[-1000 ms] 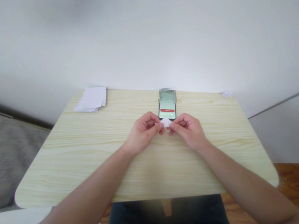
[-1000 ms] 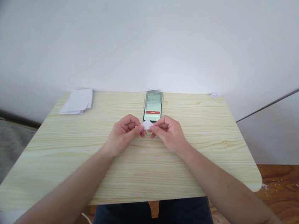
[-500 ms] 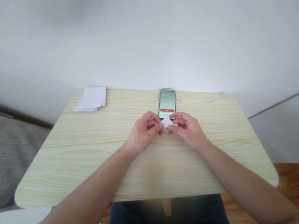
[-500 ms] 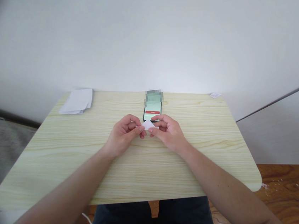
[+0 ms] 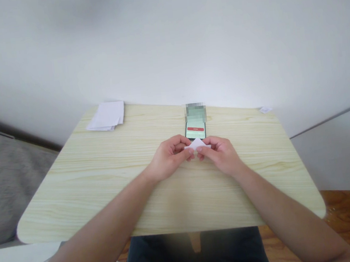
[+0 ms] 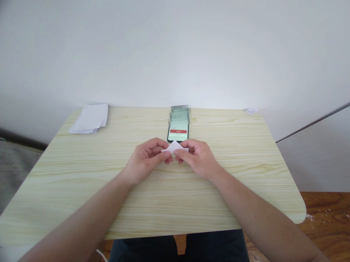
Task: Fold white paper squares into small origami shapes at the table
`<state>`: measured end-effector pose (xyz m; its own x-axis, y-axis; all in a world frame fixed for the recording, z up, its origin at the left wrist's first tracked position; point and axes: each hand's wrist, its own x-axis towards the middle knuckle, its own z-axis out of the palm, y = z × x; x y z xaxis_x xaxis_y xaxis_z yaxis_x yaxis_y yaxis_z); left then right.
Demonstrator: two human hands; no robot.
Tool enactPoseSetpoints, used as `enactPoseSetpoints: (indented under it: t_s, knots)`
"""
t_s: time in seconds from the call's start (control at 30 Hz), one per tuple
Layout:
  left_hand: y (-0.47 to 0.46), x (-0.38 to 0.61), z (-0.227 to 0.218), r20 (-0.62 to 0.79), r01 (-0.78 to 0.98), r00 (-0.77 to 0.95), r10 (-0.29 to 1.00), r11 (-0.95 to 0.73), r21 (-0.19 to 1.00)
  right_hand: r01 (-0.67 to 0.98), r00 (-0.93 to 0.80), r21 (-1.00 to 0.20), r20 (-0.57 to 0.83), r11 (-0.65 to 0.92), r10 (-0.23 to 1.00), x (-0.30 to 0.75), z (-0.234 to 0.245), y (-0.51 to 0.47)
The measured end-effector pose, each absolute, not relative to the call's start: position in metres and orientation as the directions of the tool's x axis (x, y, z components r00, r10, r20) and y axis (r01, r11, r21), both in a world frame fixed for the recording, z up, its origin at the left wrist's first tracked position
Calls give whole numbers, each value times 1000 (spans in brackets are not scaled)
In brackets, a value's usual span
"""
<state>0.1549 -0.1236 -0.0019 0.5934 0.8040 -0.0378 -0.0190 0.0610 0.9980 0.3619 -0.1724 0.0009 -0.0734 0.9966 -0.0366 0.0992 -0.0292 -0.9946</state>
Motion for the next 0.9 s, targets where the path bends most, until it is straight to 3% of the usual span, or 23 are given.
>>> enactPoseSetpoints:
  t_s: [0.33, 0.9]
  knots:
    - [-124, 155, 2, -48, 92, 612, 789, -11, 996, 227, -76, -974, -24, -6, 997, 360, 5, -174]
    - [-127, 153, -1, -21, 208, 571, 821, -119, 971, 217, -104, -976, -44, -20, 994, 363, 5, -174]
